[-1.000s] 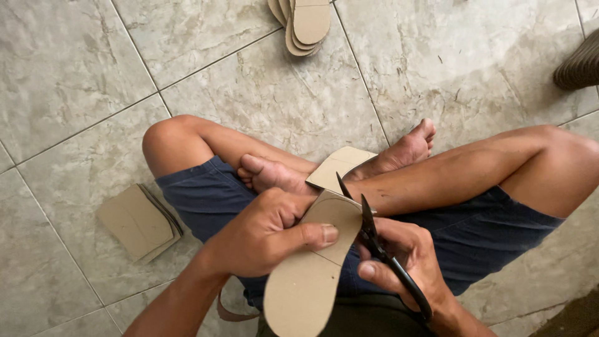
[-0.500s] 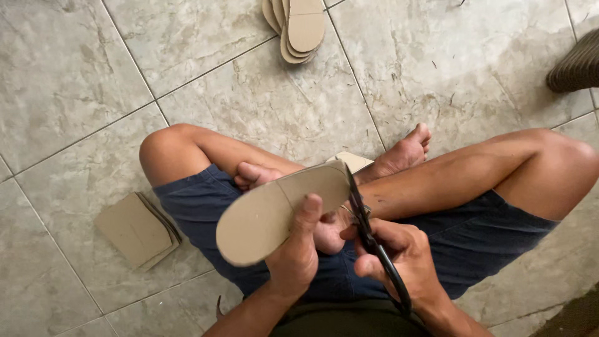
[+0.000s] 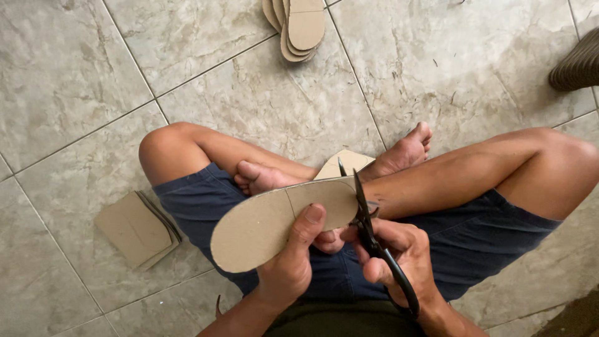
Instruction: The person sits on the floor cutting sandal sole shapes out of cardboard sheets with scissors, following traced outlines. They trim the edges of each cut sole, set finished soles on a growing pile, and pick up new cardboard sheets to cut more.
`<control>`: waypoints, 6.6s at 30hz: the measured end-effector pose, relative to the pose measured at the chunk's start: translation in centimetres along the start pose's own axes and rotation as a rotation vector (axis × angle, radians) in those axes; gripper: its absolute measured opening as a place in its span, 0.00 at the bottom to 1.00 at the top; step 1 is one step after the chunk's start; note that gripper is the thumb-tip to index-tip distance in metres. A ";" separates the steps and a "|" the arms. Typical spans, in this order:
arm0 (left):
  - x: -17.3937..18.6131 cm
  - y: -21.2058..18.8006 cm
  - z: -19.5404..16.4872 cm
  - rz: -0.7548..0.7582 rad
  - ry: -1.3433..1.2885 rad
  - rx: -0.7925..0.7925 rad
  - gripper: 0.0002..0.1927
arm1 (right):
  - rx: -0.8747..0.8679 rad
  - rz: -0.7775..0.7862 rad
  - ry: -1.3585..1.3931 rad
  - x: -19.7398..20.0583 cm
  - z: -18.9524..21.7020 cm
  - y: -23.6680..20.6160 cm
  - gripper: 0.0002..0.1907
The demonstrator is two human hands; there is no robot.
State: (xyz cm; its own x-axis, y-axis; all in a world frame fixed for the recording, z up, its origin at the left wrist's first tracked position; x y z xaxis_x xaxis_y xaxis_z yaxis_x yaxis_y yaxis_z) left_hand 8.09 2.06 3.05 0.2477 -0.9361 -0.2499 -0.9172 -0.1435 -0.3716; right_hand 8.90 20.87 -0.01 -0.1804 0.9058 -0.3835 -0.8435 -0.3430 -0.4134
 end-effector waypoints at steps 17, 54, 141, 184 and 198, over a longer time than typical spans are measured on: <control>1.7 1.1 -1.0 0.147 0.324 0.057 0.08 | -0.017 0.079 0.066 0.8 -0.5 -0.6 0.47; 3.1 4.8 -6.3 0.465 0.366 0.174 0.18 | -0.030 0.116 -0.364 1.7 1.4 0.1 0.29; -1.1 0.6 5.2 0.497 0.195 0.135 0.13 | 0.253 -0.244 0.040 5.8 -1.4 1.3 0.12; -0.7 1.5 -3.9 0.306 0.294 -0.027 0.13 | 0.186 -0.106 -0.410 0.6 0.4 -0.4 0.13; -0.7 1.0 -4.4 0.207 0.432 -0.131 0.12 | 0.147 -0.011 -0.076 -1.4 1.9 0.3 0.19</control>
State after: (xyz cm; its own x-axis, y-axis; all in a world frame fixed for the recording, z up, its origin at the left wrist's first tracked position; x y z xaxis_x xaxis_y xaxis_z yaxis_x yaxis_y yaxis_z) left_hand 5.63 1.19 6.75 -0.0702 -0.9928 0.0975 -0.9718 0.0460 -0.2311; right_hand 7.90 19.99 2.00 -0.2038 0.9275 -0.3135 -0.9096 -0.2978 -0.2899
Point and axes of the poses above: each hand's wrist, its own y-axis towards the middle knuckle, its own x-axis out of the back of the hand, z = x × y, the point moved 3 cm from there along y, towards the middle knuckle, and after that the axes turned 14 degrees about y, right-handed, at the moved point
